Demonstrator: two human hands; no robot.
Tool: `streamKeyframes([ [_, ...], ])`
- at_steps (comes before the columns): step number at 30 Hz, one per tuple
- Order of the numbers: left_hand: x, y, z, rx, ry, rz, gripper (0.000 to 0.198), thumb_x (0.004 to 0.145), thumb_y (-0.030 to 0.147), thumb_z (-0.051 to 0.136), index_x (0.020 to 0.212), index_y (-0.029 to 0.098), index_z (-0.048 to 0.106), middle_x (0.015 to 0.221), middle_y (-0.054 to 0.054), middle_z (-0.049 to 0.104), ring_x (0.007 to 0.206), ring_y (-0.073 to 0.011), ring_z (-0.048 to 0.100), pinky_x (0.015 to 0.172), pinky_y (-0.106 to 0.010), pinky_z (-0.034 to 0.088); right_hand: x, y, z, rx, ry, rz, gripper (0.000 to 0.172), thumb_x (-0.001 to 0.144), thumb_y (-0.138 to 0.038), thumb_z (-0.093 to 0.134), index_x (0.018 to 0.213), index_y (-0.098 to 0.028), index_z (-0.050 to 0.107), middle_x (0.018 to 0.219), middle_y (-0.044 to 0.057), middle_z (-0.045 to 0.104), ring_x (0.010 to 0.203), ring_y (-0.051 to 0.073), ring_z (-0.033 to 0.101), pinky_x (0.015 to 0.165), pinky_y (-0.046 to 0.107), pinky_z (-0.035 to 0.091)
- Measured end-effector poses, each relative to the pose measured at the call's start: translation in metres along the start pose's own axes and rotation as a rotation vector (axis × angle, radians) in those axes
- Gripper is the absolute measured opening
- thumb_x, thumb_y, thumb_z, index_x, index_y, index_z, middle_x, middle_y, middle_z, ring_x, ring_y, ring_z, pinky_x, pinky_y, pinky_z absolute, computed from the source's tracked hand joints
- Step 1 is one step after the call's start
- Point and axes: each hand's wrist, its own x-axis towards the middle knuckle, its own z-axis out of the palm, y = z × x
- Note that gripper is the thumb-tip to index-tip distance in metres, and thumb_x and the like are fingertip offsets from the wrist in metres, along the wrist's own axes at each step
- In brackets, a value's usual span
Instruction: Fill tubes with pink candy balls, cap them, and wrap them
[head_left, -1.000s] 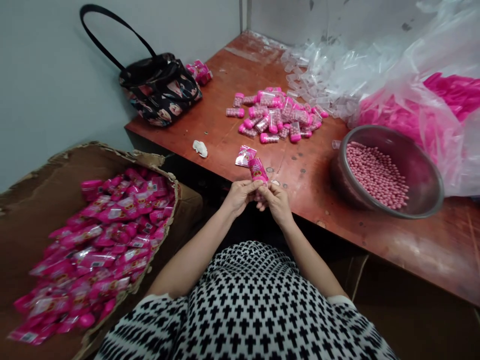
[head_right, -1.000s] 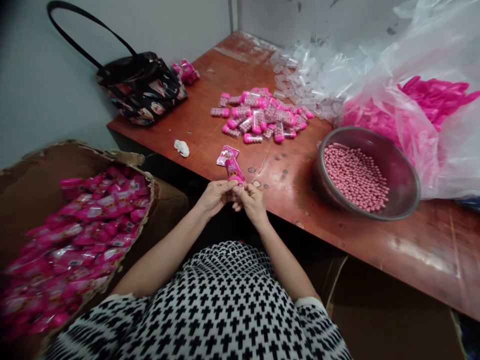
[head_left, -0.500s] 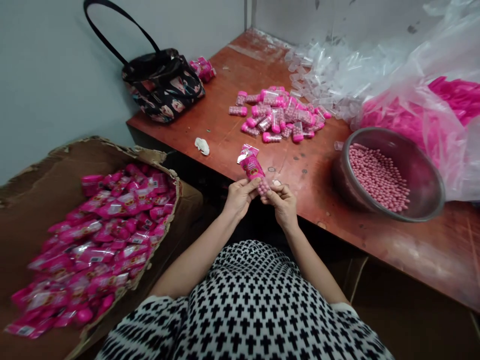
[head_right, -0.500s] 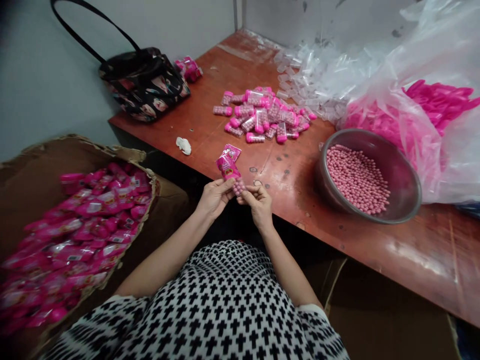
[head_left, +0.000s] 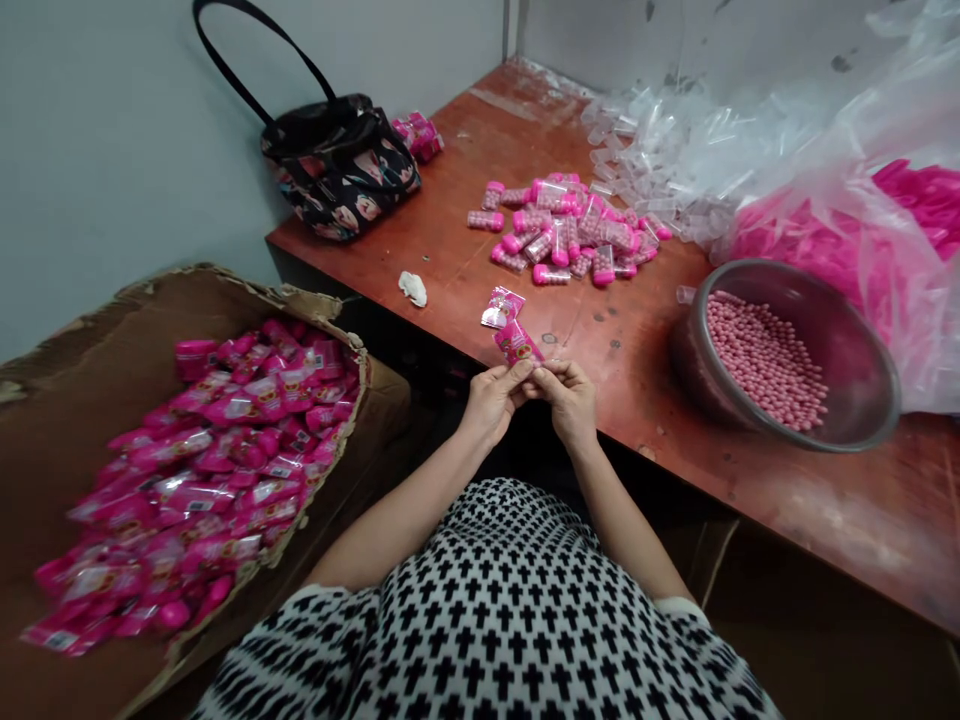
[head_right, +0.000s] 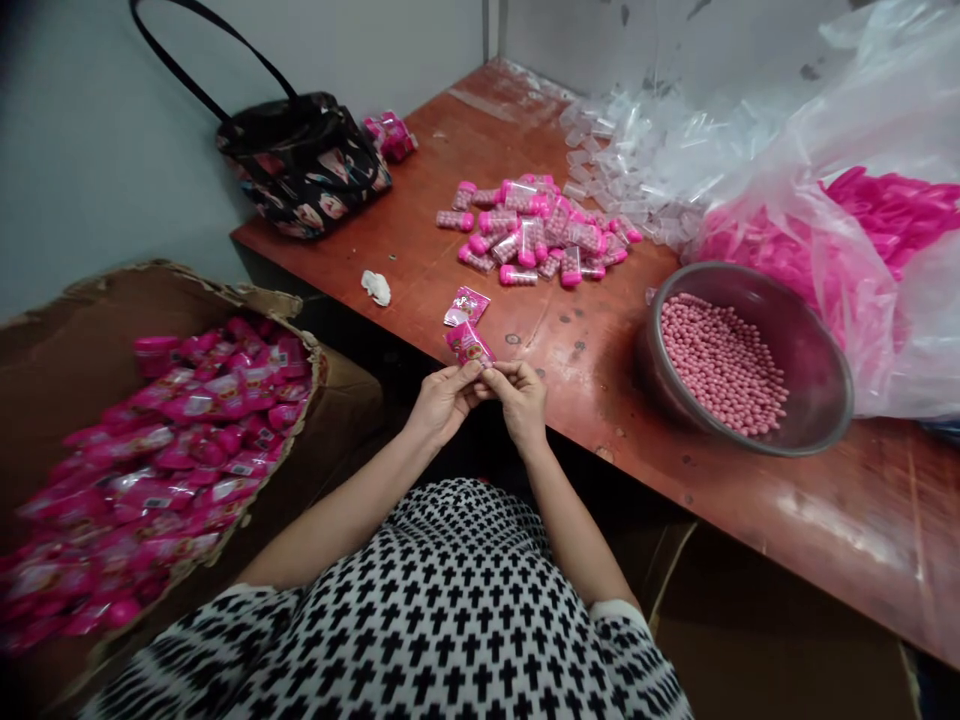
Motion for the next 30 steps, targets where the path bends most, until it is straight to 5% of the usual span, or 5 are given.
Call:
streamKeyframes([
  [10,-0.016,0.076,-0.055,-0.115,0.217,0.611,0.036,0.086,0.054,0.046,0.099,0.024,0.060,0.097,0.002,0.072,0.095,-0.0140,0.065,0.095,-0.035,0.046,0.006,-0.005,-0.001,-0.017,-0.084,0.017,0.025,0.069,-0.037,0.071,0.077,-0.018,0.056,0.067,-0.002,0.067,0.053,0.010,0.063,0.049,0.020,0.054],
  [14,0.036,0.060,-0.052,0.437,0.255,0.590,0.042,0.075,0.047,0.063,0.110,0.024,0.061,0.112,-0.007,0.067,0.110,-0.0221,0.059,0.098,-0.039,0.041,0.011,0.003,-0.007,-0.076,-0.101,0.025,0.026,0.071,-0.039,0.069,0.076,-0.018,0.056,0.066,-0.002,0.067,0.052,0.009,0.062,0.047,0.019,0.052],
  [19,0.094,0.041,-0.042,1.213,0.165,0.766,0.029,0.075,0.031,0.066,0.103,0.023,0.068,0.131,-0.007,0.056,0.135,-0.0304,0.031,0.113,-0.051,0.008,0.012,0.001,-0.009,-0.136,-0.118,0.031,0.025,0.072,-0.039,0.068,0.075,-0.018,0.057,0.065,-0.001,0.066,0.051,0.009,0.061,0.047,0.019,0.050],
  [25,0.106,0.036,-0.051,1.288,0.153,0.850,0.019,0.080,0.024,0.059,0.096,0.026,0.071,0.127,-0.005,0.058,0.134,-0.0273,0.034,0.113,-0.052,0.008,0.023,-0.001,-0.010,-0.179,-0.094,0.035,0.025,0.074,-0.040,0.066,0.076,-0.018,0.056,0.067,-0.001,0.065,0.052,0.009,0.060,0.048,0.019,0.048],
  [30,0.083,0.032,-0.040,1.130,0.095,0.838,0.020,0.078,0.025,0.063,0.097,0.028,0.071,0.127,-0.003,0.059,0.133,-0.0236,0.036,0.113,-0.049,0.016,0.053,-0.001,0.002,-0.135,-0.031,-0.090,0.041,0.071,-0.041,0.067,0.104,-0.023,0.052,0.100,0.002,0.064,0.074,0.010,0.063,0.060,0.022,0.052],
])
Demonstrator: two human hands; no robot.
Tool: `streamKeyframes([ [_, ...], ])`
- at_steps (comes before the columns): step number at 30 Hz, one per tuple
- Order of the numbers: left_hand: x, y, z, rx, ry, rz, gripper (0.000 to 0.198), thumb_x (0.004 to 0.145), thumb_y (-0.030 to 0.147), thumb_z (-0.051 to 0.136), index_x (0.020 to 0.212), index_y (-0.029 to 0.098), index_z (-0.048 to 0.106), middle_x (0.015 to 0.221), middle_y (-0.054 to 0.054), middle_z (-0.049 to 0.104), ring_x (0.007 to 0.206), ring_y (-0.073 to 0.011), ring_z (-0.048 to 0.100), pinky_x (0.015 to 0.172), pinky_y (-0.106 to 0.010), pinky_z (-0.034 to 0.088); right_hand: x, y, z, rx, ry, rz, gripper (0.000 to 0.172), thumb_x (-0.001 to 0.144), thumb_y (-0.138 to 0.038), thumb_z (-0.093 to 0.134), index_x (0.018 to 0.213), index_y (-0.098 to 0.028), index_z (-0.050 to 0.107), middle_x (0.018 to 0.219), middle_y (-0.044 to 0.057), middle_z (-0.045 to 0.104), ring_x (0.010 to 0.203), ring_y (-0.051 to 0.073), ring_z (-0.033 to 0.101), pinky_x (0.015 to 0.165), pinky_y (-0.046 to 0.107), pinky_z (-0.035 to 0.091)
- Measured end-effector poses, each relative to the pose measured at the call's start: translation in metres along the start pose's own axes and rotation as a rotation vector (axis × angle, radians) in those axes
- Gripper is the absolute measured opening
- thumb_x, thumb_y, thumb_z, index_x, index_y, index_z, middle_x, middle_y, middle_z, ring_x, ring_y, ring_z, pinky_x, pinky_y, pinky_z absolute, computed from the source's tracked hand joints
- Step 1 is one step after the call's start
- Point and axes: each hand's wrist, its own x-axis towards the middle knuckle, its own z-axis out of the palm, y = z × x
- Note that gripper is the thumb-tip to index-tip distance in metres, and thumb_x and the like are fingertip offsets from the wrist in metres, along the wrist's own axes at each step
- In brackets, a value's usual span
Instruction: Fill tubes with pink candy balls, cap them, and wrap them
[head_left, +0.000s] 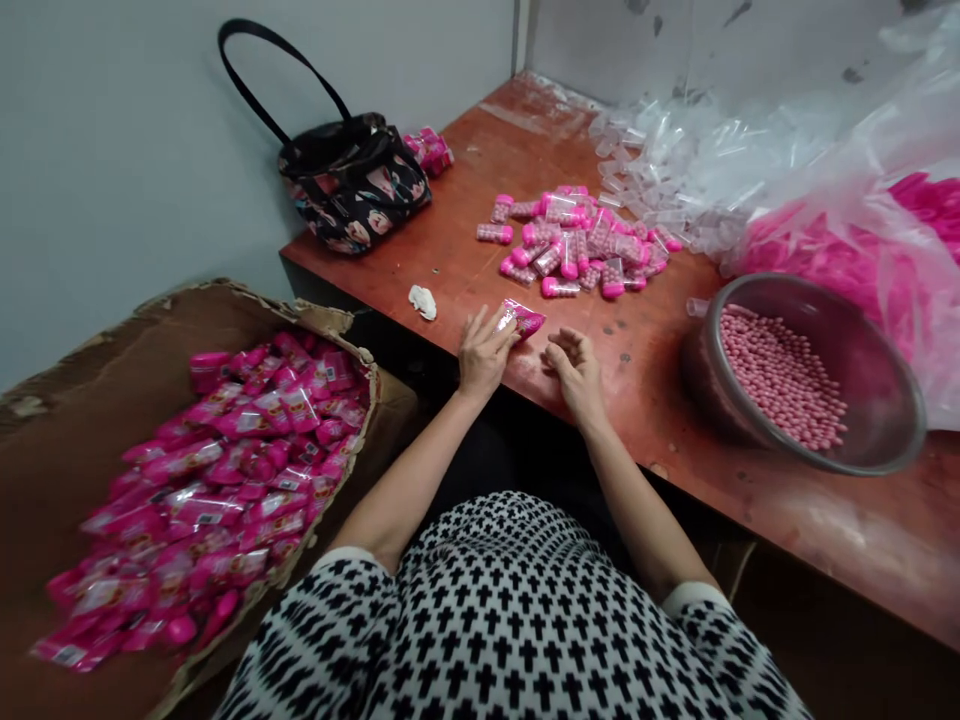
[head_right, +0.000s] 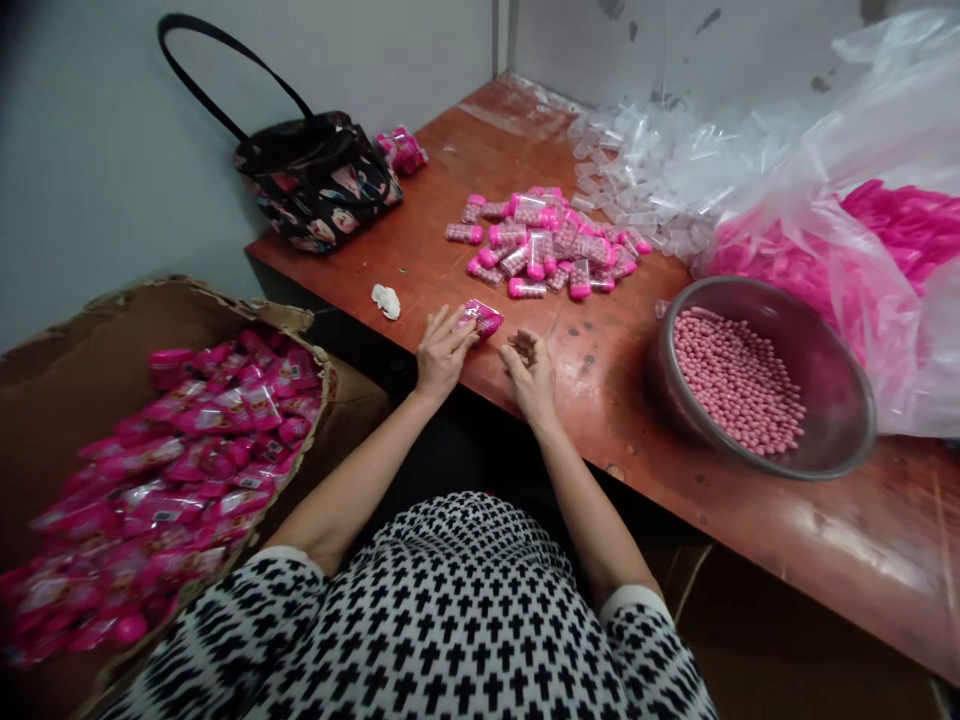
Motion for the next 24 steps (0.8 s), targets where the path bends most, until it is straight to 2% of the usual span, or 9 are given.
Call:
streamKeyframes([
  [1,-0.005,0.008,-0.001,-0.055,-0.005,-0.011,0.020,0.078,0.025,0.063,0.096,0.028,0.071,0.126,-0.003,0.060,0.131,-0.0228,0.039,0.112,-0.047,0.020,0.005,-0.001,0.002,0.027,-0.015,-0.014,0.045,0.070,-0.040,0.068,0.107,-0.024,0.050,0.100,0.001,0.064,0.075,0.010,0.063,0.062,0.022,0.052],
  [3,-0.018,0.025,-0.002,-0.194,-0.007,-0.072,0.021,0.076,0.025,0.066,0.096,0.027,0.071,0.123,-0.004,0.062,0.126,-0.0223,0.046,0.109,-0.041,0.030,0.013,-0.004,0.003,0.070,-0.057,-0.016,0.048,0.068,-0.038,0.070,0.108,-0.024,0.048,0.084,-0.003,0.064,0.066,0.009,0.060,0.061,0.021,0.050],
  [6,-0.033,0.042,-0.005,-0.447,0.010,-0.300,0.033,0.066,0.030,0.074,0.098,0.023,0.071,0.112,-0.006,0.067,0.108,-0.0234,0.060,0.096,-0.036,0.045,0.013,-0.012,-0.002,0.057,-0.102,0.008,0.046,0.067,-0.036,0.071,0.105,-0.021,0.050,0.059,-0.009,0.053,0.051,0.006,0.051,0.051,0.018,0.044],
  [9,-0.039,0.043,-0.008,-0.691,-0.122,-0.578,0.036,0.064,0.039,0.075,0.089,0.014,0.071,0.090,-0.007,0.071,0.083,-0.0199,0.066,0.078,-0.034,0.053,0.009,-0.019,-0.010,-0.071,-0.196,0.053,0.049,0.063,-0.036,0.074,0.103,-0.020,0.051,0.055,-0.010,0.050,0.046,0.006,0.045,0.046,0.017,0.037],
  [12,-0.038,0.037,-0.010,-0.816,-0.223,-0.730,0.033,0.059,0.038,0.078,0.076,0.011,0.071,0.075,-0.006,0.069,0.068,-0.0144,0.064,0.066,-0.028,0.056,0.014,-0.022,-0.016,-0.243,-0.320,0.071,0.050,0.062,-0.039,0.075,0.102,-0.019,0.053,0.056,-0.008,0.053,0.046,0.007,0.045,0.045,0.018,0.035],
  [15,-0.038,0.034,-0.012,-0.820,-0.168,-0.781,0.031,0.053,0.032,0.082,0.071,0.010,0.071,0.071,-0.006,0.068,0.063,-0.0120,0.063,0.061,-0.023,0.055,0.036,-0.025,-0.018,-0.444,-0.345,-0.014,0.037,0.071,-0.043,0.067,0.097,-0.018,0.057,0.062,-0.004,0.057,0.052,0.011,0.051,0.050,0.023,0.040],
  [18,-0.038,0.034,-0.014,-0.843,-0.070,-0.832,0.028,0.051,0.027,0.083,0.065,0.008,0.068,0.067,-0.006,0.067,0.058,-0.0105,0.062,0.056,-0.020,0.054,0.072,-0.032,-0.017,-0.815,-0.211,-0.280,0.026,0.083,-0.038,0.053,0.097,-0.017,0.062,0.084,0.005,0.064,0.075,0.018,0.058,0.068,0.030,0.045],
  [20,-0.037,0.034,-0.015,-0.895,-0.011,-0.863,0.027,0.051,0.025,0.083,0.063,0.008,0.067,0.067,-0.006,0.067,0.057,-0.0104,0.062,0.054,-0.020,0.054,0.096,-0.037,-0.014,-1.146,-0.156,-0.409,0.026,0.088,-0.031,0.046,0.102,-0.016,0.063,0.103,0.011,0.064,0.094,0.023,0.055,0.079,0.035,0.043],
  [24,-0.025,0.033,-0.016,-0.946,0.088,-0.861,0.025,0.053,0.021,0.082,0.061,0.008,0.064,0.066,-0.005,0.066,0.054,-0.0091,0.061,0.050,-0.019,0.053,0.128,-0.037,-0.009,-1.604,-0.243,-0.454,0.031,0.089,-0.020,0.039,0.110,-0.015,0.060,0.117,0.015,0.058,0.110,0.029,0.046,0.086,0.040,0.037],
])
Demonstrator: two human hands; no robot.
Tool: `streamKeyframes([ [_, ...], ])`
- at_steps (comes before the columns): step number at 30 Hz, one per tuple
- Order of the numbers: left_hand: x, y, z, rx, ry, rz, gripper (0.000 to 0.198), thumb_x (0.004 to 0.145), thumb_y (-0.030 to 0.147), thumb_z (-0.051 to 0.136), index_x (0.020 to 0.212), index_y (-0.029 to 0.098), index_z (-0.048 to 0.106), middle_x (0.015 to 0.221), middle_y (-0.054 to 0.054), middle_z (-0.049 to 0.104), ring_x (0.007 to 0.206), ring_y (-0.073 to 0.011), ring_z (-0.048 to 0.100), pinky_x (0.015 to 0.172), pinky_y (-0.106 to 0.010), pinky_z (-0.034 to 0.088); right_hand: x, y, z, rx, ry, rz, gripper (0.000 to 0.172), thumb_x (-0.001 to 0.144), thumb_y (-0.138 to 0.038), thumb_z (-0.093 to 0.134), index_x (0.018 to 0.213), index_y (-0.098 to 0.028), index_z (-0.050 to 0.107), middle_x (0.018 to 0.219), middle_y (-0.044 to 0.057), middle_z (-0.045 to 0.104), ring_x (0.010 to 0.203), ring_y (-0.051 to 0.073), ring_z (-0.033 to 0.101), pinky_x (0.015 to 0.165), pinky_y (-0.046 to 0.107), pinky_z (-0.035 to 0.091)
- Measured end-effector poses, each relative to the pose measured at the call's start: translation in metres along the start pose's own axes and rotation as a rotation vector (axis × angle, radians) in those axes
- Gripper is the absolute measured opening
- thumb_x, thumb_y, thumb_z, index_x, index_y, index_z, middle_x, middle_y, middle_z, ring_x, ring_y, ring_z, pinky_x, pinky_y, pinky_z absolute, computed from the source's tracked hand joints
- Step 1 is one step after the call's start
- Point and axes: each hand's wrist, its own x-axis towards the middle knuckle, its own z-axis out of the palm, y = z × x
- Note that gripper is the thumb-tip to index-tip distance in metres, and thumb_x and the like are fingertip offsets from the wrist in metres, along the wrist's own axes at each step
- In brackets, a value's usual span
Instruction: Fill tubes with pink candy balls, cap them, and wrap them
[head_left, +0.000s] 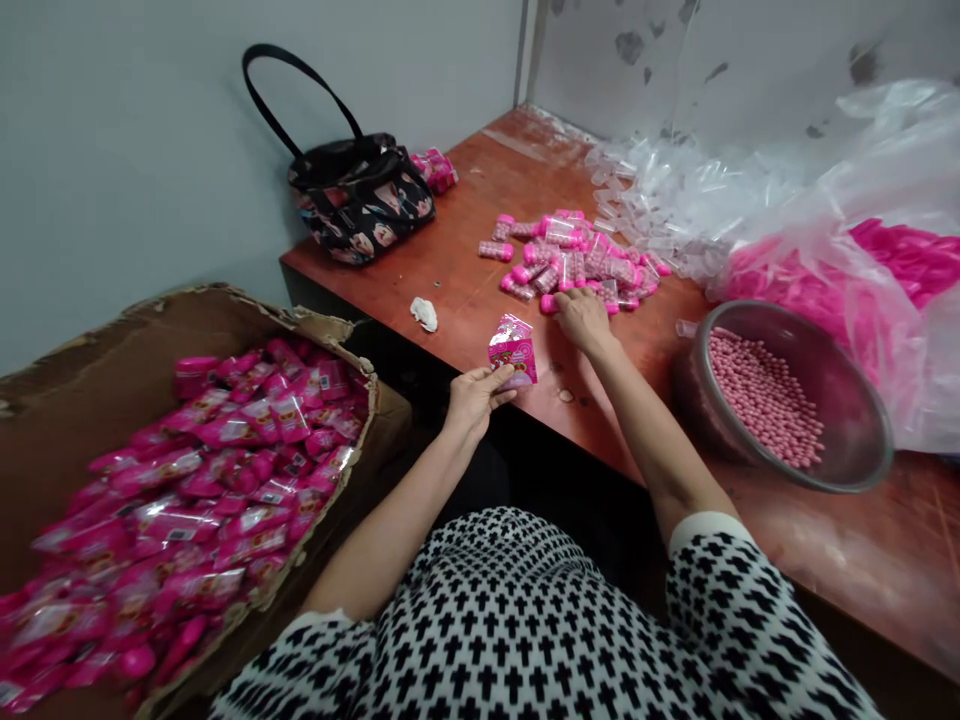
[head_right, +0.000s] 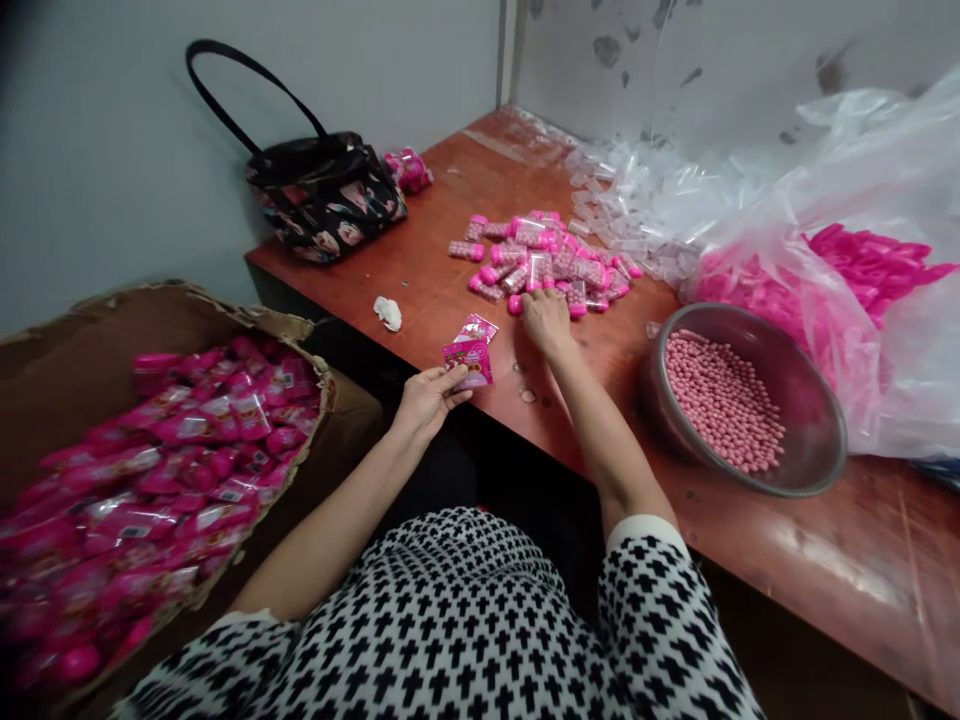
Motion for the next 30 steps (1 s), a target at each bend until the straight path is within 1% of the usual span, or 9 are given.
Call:
streamKeyframes([
  [6,0.016,0.014,0.001,0.007,0.028,0.068,0.026,0.052,0.021,0.083,0.062,0.008,0.062,0.065,-0.003,0.064,0.050,-0.0073,0.058,0.047,-0.018,0.052,0.001,0.005,0.008,-0.024,0.017,0.057,0.028,0.087,-0.022,0.039,0.098,-0.008,0.060,0.107,0.020,0.060,0.105,0.031,0.050,0.090,0.045,0.034],
  [10,0.030,0.014,0.001,0.036,0.082,0.110,0.031,0.049,0.023,0.084,0.055,0.009,0.058,0.056,0.001,0.058,0.046,-0.0065,0.056,0.045,-0.018,0.052,-0.024,-0.008,0.005,0.708,0.074,0.257,0.025,0.082,-0.033,0.044,0.089,-0.013,0.058,0.085,0.010,0.065,0.082,0.022,0.059,0.073,0.034,0.044],
  [12,0.039,0.013,0.002,0.087,0.080,0.142,0.033,0.046,0.025,0.085,0.054,0.010,0.056,0.053,0.002,0.056,0.045,-0.0063,0.054,0.044,-0.017,0.051,-0.038,-0.022,0.003,1.147,0.043,0.260,0.026,0.078,-0.038,0.050,0.091,-0.016,0.056,0.077,0.004,0.065,0.068,0.016,0.059,0.063,0.028,0.044],
  [14,0.046,0.013,0.003,0.140,0.059,0.172,0.034,0.045,0.027,0.085,0.053,0.010,0.057,0.053,0.002,0.055,0.044,-0.0063,0.054,0.043,-0.018,0.051,-0.046,-0.037,0.003,1.354,-0.011,0.243,0.030,0.071,-0.040,0.060,0.090,-0.018,0.055,0.067,-0.001,0.062,0.057,0.013,0.055,0.056,0.025,0.042],
  [17,0.049,0.014,0.002,0.184,0.048,0.200,0.035,0.047,0.031,0.084,0.053,0.010,0.057,0.051,0.003,0.054,0.044,-0.0057,0.052,0.046,-0.020,0.053,-0.039,-0.051,0.007,1.240,0.025,0.269,0.033,0.063,-0.039,0.068,0.083,-0.019,0.052,0.058,-0.005,0.054,0.051,0.012,0.048,0.052,0.024,0.038],
  [20,0.042,0.018,-0.005,0.131,0.058,0.146,0.033,0.055,0.034,0.081,0.056,0.009,0.060,0.053,0.000,0.057,0.046,-0.0077,0.056,0.051,-0.022,0.055,-0.023,-0.053,0.014,0.830,0.125,0.299,0.028,0.064,-0.036,0.067,0.079,-0.019,0.050,0.062,-0.003,0.054,0.058,0.015,0.049,0.057,0.026,0.037],
  [24,0.030,0.023,-0.015,0.050,0.058,0.060,0.022,0.063,0.025,0.077,0.066,0.007,0.065,0.062,-0.005,0.065,0.055,-0.0109,0.062,0.055,-0.023,0.055,-0.018,-0.050,0.014,0.475,0.094,0.253,0.024,0.072,-0.038,0.062,0.083,-0.018,0.052,0.072,0.004,0.059,0.069,0.020,0.053,0.063,0.029,0.036],
  [27,0.024,0.023,-0.015,0.023,0.078,0.048,0.017,0.063,0.018,0.077,0.066,0.006,0.065,0.063,-0.005,0.065,0.054,-0.0097,0.061,0.054,-0.021,0.054,-0.038,-0.050,0.003,0.652,0.097,0.292,0.035,0.079,-0.053,0.051,0.088,-0.018,0.053,0.074,0.005,0.060,0.069,0.020,0.055,0.060,0.028,0.037],
  [30,0.017,0.022,-0.007,-0.031,0.071,0.023,0.020,0.062,0.018,0.078,0.063,0.008,0.061,0.060,-0.003,0.063,0.052,-0.0091,0.060,0.053,-0.021,0.053,-0.071,-0.052,-0.009,1.164,-0.091,0.371,0.055,0.083,-0.067,0.030,0.086,-0.018,0.056,0.065,0.003,0.057,0.056,0.015,0.052,0.050,0.025,0.036],
])
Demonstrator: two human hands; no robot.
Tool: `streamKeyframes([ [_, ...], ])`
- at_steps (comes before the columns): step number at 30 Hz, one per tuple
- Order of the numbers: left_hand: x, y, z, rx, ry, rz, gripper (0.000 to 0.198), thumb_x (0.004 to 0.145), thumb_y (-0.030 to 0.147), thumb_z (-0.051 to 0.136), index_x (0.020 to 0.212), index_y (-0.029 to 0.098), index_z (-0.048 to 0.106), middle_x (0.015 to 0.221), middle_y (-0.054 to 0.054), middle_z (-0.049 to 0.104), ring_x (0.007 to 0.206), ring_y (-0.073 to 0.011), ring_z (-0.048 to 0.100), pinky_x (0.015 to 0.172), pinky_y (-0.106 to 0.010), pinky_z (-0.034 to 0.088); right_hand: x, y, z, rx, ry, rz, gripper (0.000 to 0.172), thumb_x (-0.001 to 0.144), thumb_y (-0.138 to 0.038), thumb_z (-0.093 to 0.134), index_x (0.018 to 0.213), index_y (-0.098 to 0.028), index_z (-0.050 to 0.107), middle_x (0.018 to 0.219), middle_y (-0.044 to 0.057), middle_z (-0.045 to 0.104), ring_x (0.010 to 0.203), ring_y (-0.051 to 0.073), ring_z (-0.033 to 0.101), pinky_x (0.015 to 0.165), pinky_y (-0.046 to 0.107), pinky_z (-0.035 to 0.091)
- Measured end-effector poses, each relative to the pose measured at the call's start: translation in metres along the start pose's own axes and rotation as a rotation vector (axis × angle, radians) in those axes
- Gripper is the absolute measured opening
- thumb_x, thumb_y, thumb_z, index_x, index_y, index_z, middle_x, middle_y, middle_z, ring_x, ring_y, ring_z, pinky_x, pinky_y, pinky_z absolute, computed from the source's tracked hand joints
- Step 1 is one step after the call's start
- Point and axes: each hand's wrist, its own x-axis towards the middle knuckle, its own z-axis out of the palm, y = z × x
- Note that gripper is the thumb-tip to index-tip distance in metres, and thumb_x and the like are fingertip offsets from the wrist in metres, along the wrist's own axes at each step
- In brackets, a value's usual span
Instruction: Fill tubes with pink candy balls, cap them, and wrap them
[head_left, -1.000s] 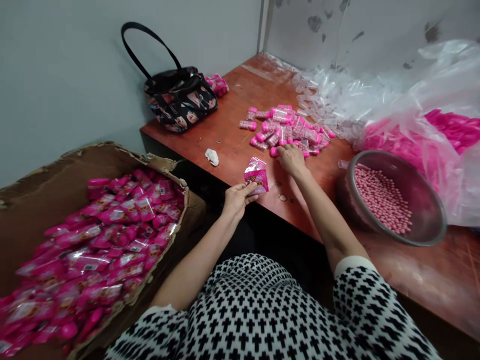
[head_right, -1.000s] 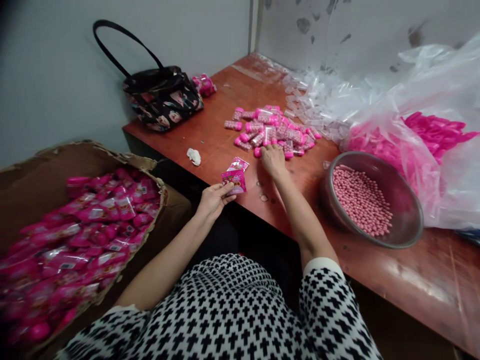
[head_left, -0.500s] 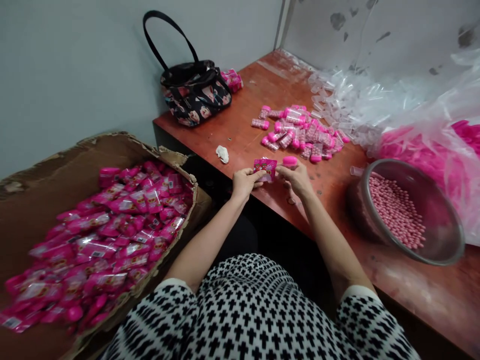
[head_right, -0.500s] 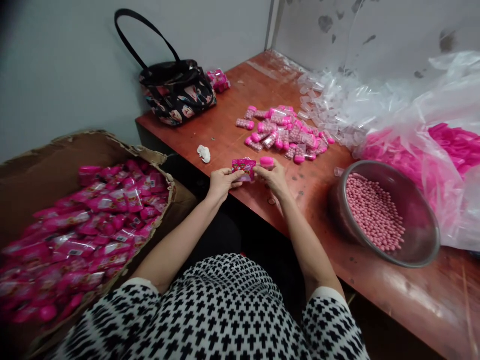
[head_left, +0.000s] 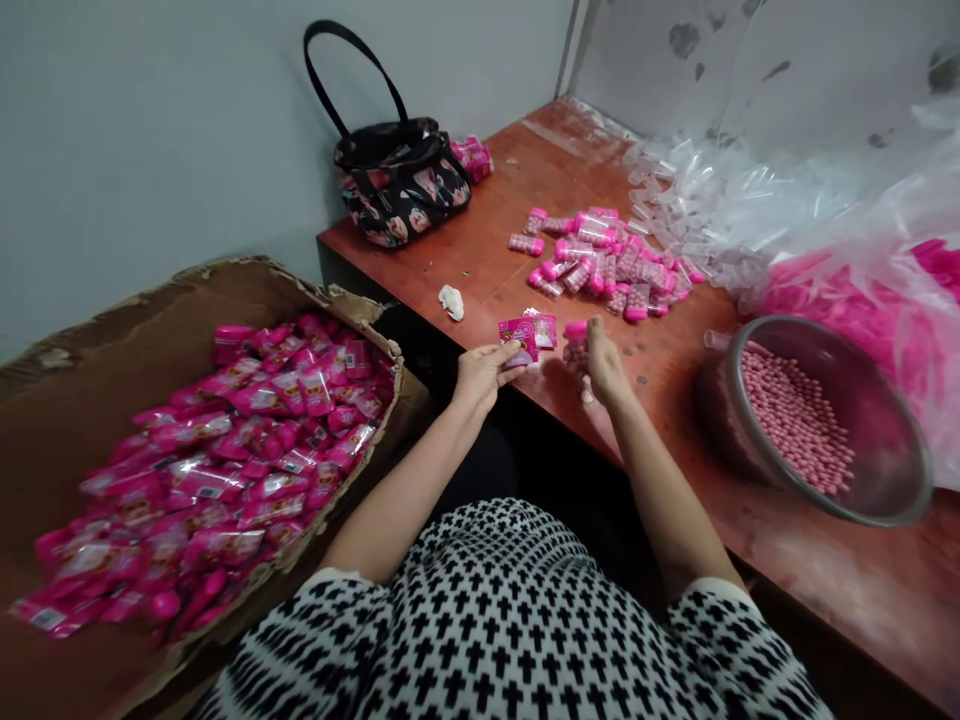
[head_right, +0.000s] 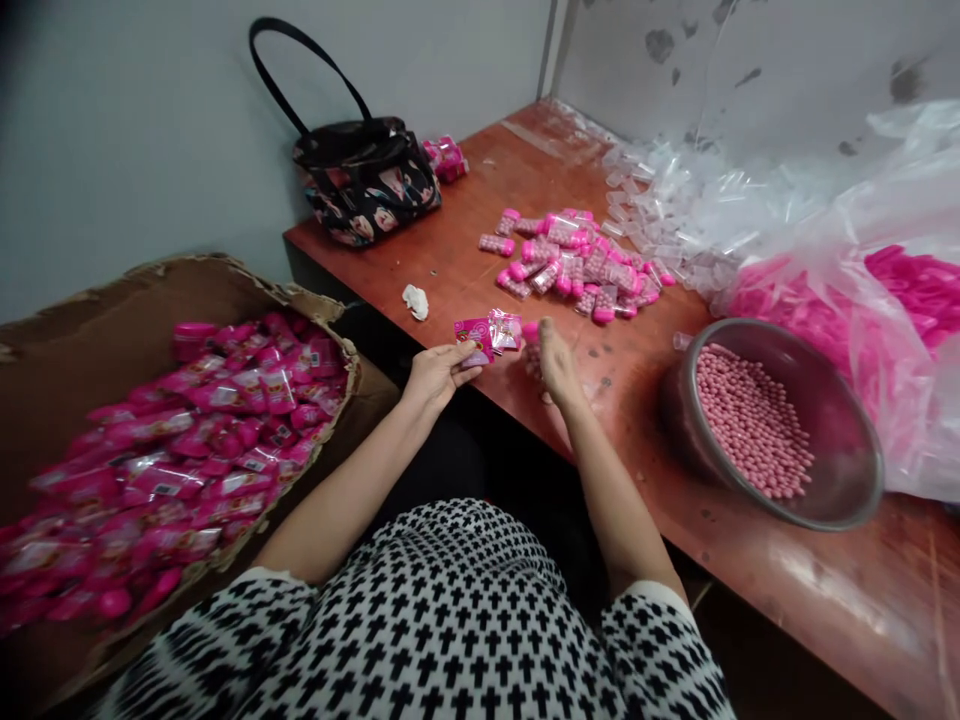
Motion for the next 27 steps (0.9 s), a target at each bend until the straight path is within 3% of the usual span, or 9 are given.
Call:
streamKeyframes([
  [4,-0.010,-0.007,0.012,-0.090,0.008,-0.025,0.032,0.058,0.019,0.081,0.054,0.012,0.049,0.054,0.001,0.058,0.049,-0.0080,0.057,0.050,-0.020,0.051,-0.046,0.006,0.001,0.492,-0.225,0.199,0.052,0.077,-0.066,0.042,0.085,-0.018,0.059,0.067,0.002,0.058,0.053,0.012,0.052,0.045,0.023,0.039],
  [7,-0.017,-0.016,0.020,-0.151,0.011,-0.057,0.035,0.057,0.021,0.082,0.056,0.012,0.048,0.054,0.001,0.058,0.050,-0.0078,0.056,0.053,-0.021,0.052,-0.071,0.013,0.007,0.632,-0.159,0.172,0.038,0.073,-0.056,0.060,0.084,-0.020,0.056,0.067,-0.001,0.057,0.055,0.011,0.053,0.046,0.022,0.043],
  [12,-0.028,-0.033,0.035,-0.233,-0.019,-0.127,0.029,0.061,0.024,0.080,0.067,0.012,0.055,0.066,-0.003,0.064,0.060,-0.0128,0.064,0.062,-0.027,0.055,-0.095,0.023,0.016,0.499,0.044,-0.001,0.034,0.077,-0.051,0.060,0.091,-0.023,0.047,0.065,-0.006,0.054,0.050,0.008,0.054,0.041,0.019,0.045],
  [18,-0.039,-0.045,0.049,-0.283,-0.032,-0.205,0.022,0.066,0.023,0.077,0.072,0.011,0.059,0.066,-0.004,0.065,0.057,-0.0125,0.063,0.062,-0.025,0.054,-0.105,0.028,0.018,0.372,0.212,-0.119,0.028,0.085,-0.041,0.052,0.106,-0.024,0.047,0.088,0.000,0.055,0.073,0.011,0.059,0.060,0.024,0.056],
  [27,-0.038,-0.048,0.053,-0.314,-0.071,-0.192,0.024,0.065,0.026,0.078,0.074,0.013,0.060,0.071,-0.005,0.067,0.065,-0.0149,0.066,0.069,-0.029,0.055,-0.103,0.028,0.016,0.373,0.266,-0.133,0.030,0.084,-0.041,0.052,0.110,-0.026,0.049,0.097,0.002,0.057,0.077,0.014,0.060,0.067,0.029,0.057],
])
